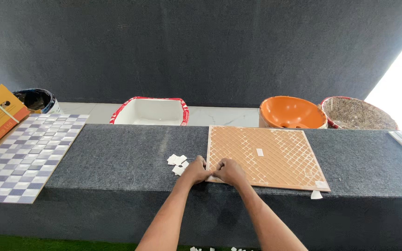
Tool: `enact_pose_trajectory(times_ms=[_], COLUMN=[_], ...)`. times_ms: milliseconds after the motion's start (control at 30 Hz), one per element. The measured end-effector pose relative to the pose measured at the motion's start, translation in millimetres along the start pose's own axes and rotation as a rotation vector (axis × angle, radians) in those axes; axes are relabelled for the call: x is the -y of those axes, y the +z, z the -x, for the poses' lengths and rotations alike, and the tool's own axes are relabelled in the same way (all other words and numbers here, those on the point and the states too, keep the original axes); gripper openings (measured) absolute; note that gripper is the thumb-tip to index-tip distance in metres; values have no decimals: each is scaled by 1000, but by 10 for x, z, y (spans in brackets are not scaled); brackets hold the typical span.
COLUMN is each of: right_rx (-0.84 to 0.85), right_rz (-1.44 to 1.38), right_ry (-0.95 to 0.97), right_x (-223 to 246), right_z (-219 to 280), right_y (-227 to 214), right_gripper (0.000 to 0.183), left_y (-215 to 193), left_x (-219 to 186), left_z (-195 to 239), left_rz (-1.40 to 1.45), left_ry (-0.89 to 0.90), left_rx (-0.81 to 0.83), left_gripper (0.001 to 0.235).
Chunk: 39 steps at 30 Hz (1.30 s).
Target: The person places small white square tiles onto a larger orange mesh tile sheet. They pick up tiles from a pile and press them into the grid pattern on the mesh. The person continues this process, filling in the grid with tiles.
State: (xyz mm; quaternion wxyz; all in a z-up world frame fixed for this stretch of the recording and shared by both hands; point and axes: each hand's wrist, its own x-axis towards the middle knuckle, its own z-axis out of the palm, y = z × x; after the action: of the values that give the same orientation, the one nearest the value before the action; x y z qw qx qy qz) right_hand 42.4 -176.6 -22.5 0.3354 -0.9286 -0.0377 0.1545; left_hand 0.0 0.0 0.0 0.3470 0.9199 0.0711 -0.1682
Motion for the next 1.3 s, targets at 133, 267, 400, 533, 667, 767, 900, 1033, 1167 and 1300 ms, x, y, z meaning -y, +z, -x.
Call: enact_pose_trajectory(times_ms=[133,267,400,533,667,767,900,1033,1167,1300], right_rx=[-17,-42,-92,-116,-175,-231,-290,-331,-362,-373], right_rz=[10,34,77,54,117,211,280,284,362,398], right_ry=[-12,26,11,-31,-48,-105,-106,-91,-3,13], right_x=[-57,38,113,-55,-68,-64,-5,54,-31,-217], right_z=[-30,99,265,80,126,215,388,563,631,593], right_y=[51,-4,-35,81,101,128,51,-99,-193,-204], right_gripper=[32,25,22,23,30,35,41,49,56,56], left_y=[11,98,121,128,104,78,79,398,462,426], left_x=[-34,78,94,61,25,-131,-401,-300,-419,-605], left_z=[51,-63,-62,37,129,240,433,34,18,116], left_rz=[10,28,30,58,78,63,15,-133,-324,-392], left_ry=[-2,-12,-9,-2,-18,7,170,345,372,399], left_rx=[2,-24,-52,-62,-95,-128,-246,-415,-361,-276], left_gripper=[52,52,52,49,47,42,33,37,48,51])
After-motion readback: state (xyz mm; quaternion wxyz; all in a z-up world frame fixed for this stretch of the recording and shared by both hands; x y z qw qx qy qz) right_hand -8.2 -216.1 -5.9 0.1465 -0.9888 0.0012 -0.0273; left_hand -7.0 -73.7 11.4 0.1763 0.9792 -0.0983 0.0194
